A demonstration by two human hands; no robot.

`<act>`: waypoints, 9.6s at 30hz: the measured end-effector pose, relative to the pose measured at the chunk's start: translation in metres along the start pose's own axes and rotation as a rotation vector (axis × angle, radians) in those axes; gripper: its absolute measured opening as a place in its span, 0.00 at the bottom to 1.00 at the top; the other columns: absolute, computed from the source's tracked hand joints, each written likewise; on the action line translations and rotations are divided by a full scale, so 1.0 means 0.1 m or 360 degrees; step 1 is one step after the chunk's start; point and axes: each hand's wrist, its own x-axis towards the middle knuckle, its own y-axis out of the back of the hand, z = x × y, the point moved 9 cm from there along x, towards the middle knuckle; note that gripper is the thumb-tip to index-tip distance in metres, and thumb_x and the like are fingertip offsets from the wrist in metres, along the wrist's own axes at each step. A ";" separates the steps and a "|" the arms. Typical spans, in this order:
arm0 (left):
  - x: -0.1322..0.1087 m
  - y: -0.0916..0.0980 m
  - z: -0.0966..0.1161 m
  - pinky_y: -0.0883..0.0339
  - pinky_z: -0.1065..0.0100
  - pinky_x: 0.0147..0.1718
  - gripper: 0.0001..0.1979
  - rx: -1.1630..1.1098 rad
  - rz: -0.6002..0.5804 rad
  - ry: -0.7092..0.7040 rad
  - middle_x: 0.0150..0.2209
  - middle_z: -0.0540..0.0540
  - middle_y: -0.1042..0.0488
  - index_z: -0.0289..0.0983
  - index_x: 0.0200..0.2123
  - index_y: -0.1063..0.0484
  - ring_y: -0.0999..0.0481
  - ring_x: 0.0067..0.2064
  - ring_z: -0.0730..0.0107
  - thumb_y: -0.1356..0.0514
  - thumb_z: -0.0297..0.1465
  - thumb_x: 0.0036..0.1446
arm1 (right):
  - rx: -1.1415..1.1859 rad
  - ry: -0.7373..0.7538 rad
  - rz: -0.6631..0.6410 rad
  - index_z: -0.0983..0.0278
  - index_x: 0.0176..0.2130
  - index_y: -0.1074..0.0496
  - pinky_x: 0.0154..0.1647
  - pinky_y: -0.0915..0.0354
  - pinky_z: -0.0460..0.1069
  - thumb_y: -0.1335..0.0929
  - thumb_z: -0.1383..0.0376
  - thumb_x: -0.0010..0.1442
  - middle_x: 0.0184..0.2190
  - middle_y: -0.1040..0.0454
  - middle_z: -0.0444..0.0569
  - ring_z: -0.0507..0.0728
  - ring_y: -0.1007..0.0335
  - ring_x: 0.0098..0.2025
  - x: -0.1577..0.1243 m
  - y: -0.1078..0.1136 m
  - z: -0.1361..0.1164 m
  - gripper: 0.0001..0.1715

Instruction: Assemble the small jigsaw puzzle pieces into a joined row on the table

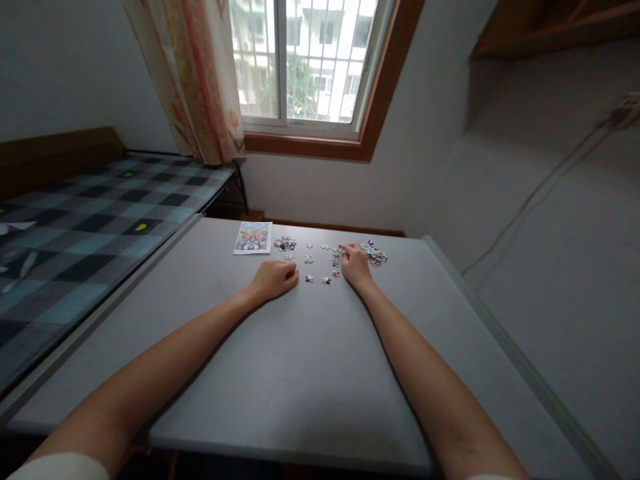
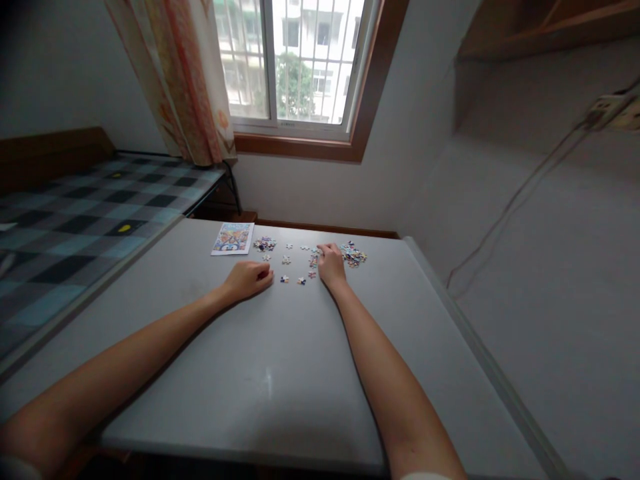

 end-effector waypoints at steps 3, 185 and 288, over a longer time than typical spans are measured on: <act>0.00 0.01 0.01 0.53 0.67 0.26 0.17 -0.0009 -0.0005 -0.0015 0.21 0.47 0.29 0.37 0.22 0.32 0.35 0.23 0.70 0.50 0.36 0.60 | 0.0038 0.0080 0.0014 0.70 0.51 0.26 0.56 0.39 0.56 0.42 0.77 0.55 0.43 0.24 0.58 0.61 0.31 0.47 -0.05 0.00 -0.04 0.28; 0.06 0.01 -0.45 0.45 0.55 0.49 0.07 -0.0034 0.0093 0.0212 0.41 0.43 0.27 0.38 0.36 0.28 0.35 0.49 0.54 0.41 0.35 0.56 | 0.0051 0.0078 0.0117 0.70 0.52 0.28 0.55 0.40 0.57 0.41 0.73 0.55 0.43 0.24 0.57 0.62 0.33 0.47 -0.10 0.09 -0.07 0.27; 0.07 -0.06 -0.27 0.40 0.74 0.22 0.12 -0.1293 0.0182 0.0293 0.22 0.49 0.28 0.33 0.32 0.24 0.32 0.23 0.75 0.41 0.37 0.53 | 0.0969 -0.0240 0.0178 0.65 0.35 0.20 0.42 0.30 0.54 0.33 0.59 0.52 0.35 0.19 0.53 0.58 0.25 0.37 -0.02 0.02 0.25 0.16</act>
